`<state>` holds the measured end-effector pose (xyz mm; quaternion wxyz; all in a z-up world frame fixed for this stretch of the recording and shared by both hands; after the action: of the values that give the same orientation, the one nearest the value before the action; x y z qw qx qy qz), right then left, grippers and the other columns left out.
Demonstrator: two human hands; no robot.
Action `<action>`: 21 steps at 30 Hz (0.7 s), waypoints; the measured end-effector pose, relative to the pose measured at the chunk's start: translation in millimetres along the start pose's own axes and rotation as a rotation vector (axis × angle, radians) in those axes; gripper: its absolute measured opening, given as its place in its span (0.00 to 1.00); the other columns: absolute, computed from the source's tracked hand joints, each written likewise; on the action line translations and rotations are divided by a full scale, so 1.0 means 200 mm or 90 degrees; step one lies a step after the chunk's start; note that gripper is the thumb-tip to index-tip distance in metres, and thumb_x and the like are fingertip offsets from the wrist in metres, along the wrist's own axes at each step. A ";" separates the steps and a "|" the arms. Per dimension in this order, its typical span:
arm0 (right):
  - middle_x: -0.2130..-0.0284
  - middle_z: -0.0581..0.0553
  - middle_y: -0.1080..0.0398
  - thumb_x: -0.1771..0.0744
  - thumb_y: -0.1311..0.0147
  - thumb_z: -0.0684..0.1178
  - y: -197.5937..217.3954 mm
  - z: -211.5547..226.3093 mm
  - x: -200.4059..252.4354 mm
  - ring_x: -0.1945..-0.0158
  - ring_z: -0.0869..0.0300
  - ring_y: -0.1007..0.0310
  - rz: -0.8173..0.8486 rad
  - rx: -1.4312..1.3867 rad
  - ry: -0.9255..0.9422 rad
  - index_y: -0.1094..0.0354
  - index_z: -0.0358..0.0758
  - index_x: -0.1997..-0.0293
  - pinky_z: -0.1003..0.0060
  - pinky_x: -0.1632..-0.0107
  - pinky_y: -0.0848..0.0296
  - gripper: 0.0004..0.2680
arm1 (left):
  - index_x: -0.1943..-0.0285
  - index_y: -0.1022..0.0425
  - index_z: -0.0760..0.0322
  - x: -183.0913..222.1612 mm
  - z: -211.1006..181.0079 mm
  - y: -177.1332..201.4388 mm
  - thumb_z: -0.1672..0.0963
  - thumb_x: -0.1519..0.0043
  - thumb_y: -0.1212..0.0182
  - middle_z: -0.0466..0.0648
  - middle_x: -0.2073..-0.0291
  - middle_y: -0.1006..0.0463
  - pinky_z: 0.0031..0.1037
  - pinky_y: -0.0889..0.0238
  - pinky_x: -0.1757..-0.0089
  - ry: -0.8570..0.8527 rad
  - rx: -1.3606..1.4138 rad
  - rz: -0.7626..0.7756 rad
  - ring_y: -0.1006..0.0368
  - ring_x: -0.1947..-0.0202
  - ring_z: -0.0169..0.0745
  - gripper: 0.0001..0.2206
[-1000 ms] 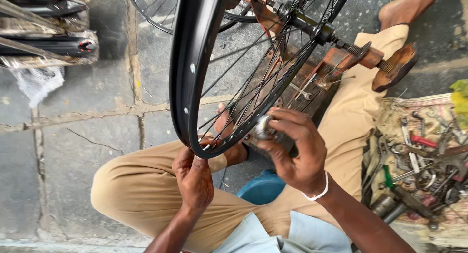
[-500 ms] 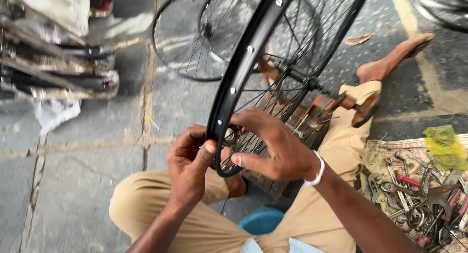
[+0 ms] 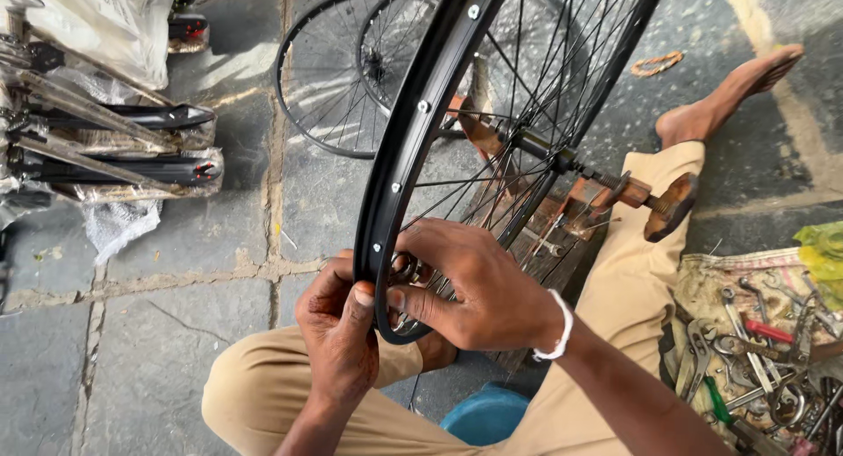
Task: The person assembles a bicycle wheel by inserting spokes into a hub and rim, and then tightening a nut on the hub using a tool.
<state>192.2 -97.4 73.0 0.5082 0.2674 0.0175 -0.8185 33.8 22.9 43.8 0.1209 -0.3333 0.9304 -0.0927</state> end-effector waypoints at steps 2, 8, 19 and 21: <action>0.65 0.44 0.28 0.34 0.36 0.44 -0.01 0.00 0.00 0.60 0.53 0.25 -0.002 0.011 0.087 0.32 0.36 0.51 0.60 0.57 0.27 0.11 | 0.53 0.25 0.76 0.01 0.01 0.01 0.55 0.31 0.33 0.49 0.60 0.25 0.20 0.35 0.66 0.001 0.001 0.015 0.30 0.66 0.29 0.14; 0.59 0.44 0.27 0.32 0.40 0.42 -0.01 0.00 0.01 0.57 0.54 0.22 0.009 -0.050 0.035 0.33 0.37 0.47 0.61 0.55 0.22 0.09 | 0.52 0.27 0.76 0.05 0.03 0.03 0.55 0.34 0.32 0.50 0.61 0.26 0.24 0.33 0.66 0.020 0.056 -0.012 0.28 0.65 0.33 0.15; 0.57 0.38 0.28 0.36 0.38 0.45 0.05 0.04 0.03 0.50 0.45 0.27 0.024 0.063 0.043 0.34 0.33 0.46 0.52 0.46 0.30 0.15 | 0.51 0.27 0.75 0.04 0.07 0.05 0.57 0.31 0.36 0.49 0.56 0.25 0.23 0.32 0.57 -0.015 0.015 -0.028 0.28 0.59 0.32 0.12; 0.60 0.39 0.28 0.36 0.37 0.45 0.06 0.04 0.00 0.51 0.46 0.26 0.107 0.049 0.010 0.32 0.35 0.48 0.53 0.47 0.30 0.13 | 0.51 0.26 0.76 0.03 0.06 0.04 0.57 0.32 0.35 0.49 0.58 0.26 0.23 0.33 0.62 -0.003 0.036 -0.019 0.30 0.62 0.32 0.12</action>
<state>198.9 -105.0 82.7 0.5644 0.2940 -0.0326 -0.7706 28.0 24.9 28.5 0.1311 -0.3438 0.9220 -0.1202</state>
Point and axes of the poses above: each hand's wrist, its own x-axis away from the middle knuckle, its own y-axis out of the back of the hand, z = x × y, the point moved 1 cm from there along -x, towards the middle knuckle
